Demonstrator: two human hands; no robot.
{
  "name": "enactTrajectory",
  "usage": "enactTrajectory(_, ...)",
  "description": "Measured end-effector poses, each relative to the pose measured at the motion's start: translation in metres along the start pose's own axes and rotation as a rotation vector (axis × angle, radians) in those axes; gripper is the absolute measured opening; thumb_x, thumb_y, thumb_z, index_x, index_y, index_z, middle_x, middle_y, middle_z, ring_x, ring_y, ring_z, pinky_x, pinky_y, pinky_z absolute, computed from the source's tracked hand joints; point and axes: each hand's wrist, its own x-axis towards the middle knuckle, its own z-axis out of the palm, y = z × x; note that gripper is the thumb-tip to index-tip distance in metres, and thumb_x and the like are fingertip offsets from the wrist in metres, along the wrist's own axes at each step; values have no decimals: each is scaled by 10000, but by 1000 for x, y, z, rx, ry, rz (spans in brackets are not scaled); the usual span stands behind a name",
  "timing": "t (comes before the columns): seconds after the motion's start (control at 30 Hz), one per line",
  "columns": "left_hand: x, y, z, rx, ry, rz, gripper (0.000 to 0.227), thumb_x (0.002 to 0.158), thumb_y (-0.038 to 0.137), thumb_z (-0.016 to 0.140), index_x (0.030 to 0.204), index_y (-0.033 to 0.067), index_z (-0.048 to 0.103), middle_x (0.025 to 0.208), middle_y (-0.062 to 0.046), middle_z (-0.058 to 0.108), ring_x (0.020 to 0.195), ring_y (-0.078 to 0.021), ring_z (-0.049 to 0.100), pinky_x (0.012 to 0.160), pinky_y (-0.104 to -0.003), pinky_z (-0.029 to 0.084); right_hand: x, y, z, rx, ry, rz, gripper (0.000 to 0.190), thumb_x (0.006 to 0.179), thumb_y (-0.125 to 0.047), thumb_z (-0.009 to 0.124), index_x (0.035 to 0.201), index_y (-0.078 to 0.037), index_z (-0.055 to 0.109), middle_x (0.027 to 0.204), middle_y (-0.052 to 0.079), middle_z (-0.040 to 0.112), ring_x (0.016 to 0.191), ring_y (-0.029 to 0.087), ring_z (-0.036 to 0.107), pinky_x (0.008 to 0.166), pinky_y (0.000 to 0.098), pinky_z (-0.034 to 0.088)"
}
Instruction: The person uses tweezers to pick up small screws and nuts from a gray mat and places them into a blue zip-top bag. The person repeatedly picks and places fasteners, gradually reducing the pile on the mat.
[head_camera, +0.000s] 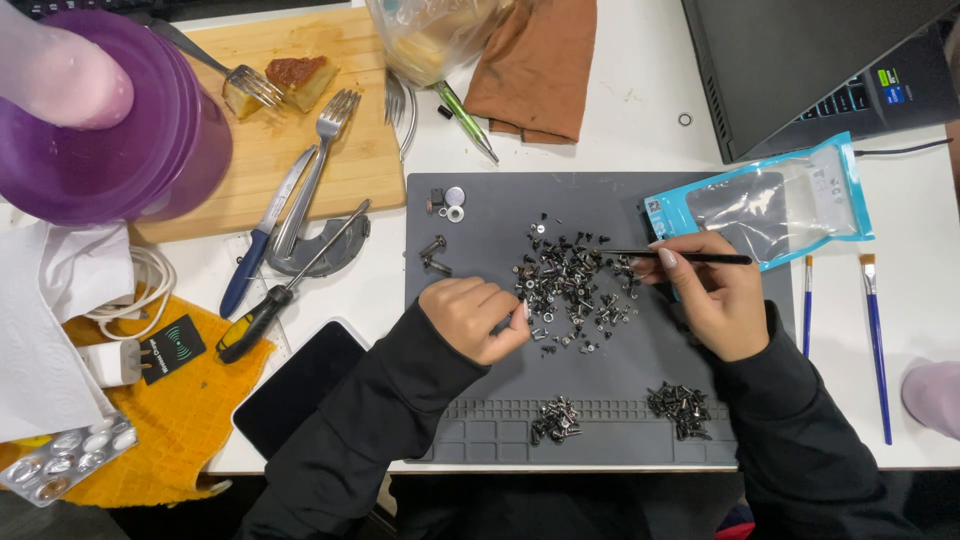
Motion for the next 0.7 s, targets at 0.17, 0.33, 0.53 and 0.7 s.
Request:
enactTrajectory(0.17, -1, 0, 0, 8, -4, 2, 175, 877, 172, 678, 704, 144, 675, 482, -1, 526, 420, -160, 541, 429, -226, 472, -3, 3, -3, 46, -4, 9, 184, 1075, -44, 590, 1136, 112, 666, 916, 241, 764, 845, 273, 772, 763, 418, 660)
enactTrajectory(0.33, -1, 0, -2, 4, -5, 14, 179, 880, 163, 676, 703, 141, 673, 481, -5, 527, 420, -159, 545, 433, -225, 476, -5, 9, -6, 67, 2, 26, 192, 1073, -62, 603, 1141, 103, 672, 917, 233, 757, 846, 263, 759, 777, 426, 654)
enactTrajectory(0.53, -2, 0, 0, 2, 2, 10, 172, 874, 157, 677, 703, 138, 668, 479, -10, 518, 420, -169, 542, 432, -228, 473, -1, 7, 0, 71, 9, 50, 179, 1074, -31, 601, 1144, 119, 670, 933, 256, 759, 853, 270, 764, 776, 430, 664)
enactTrajectory(0.7, -6, -2, 2, 7, -13, 13, 172, 876, 181, 685, 707, 152, 677, 485, 5, 531, 424, -161, 549, 425, -230, 470, -1, 2, -2, 111, 51, 76, 162, 1086, -13, 582, 1124, 127, 655, 919, 265, 754, 839, 285, 768, 766, 431, 673)
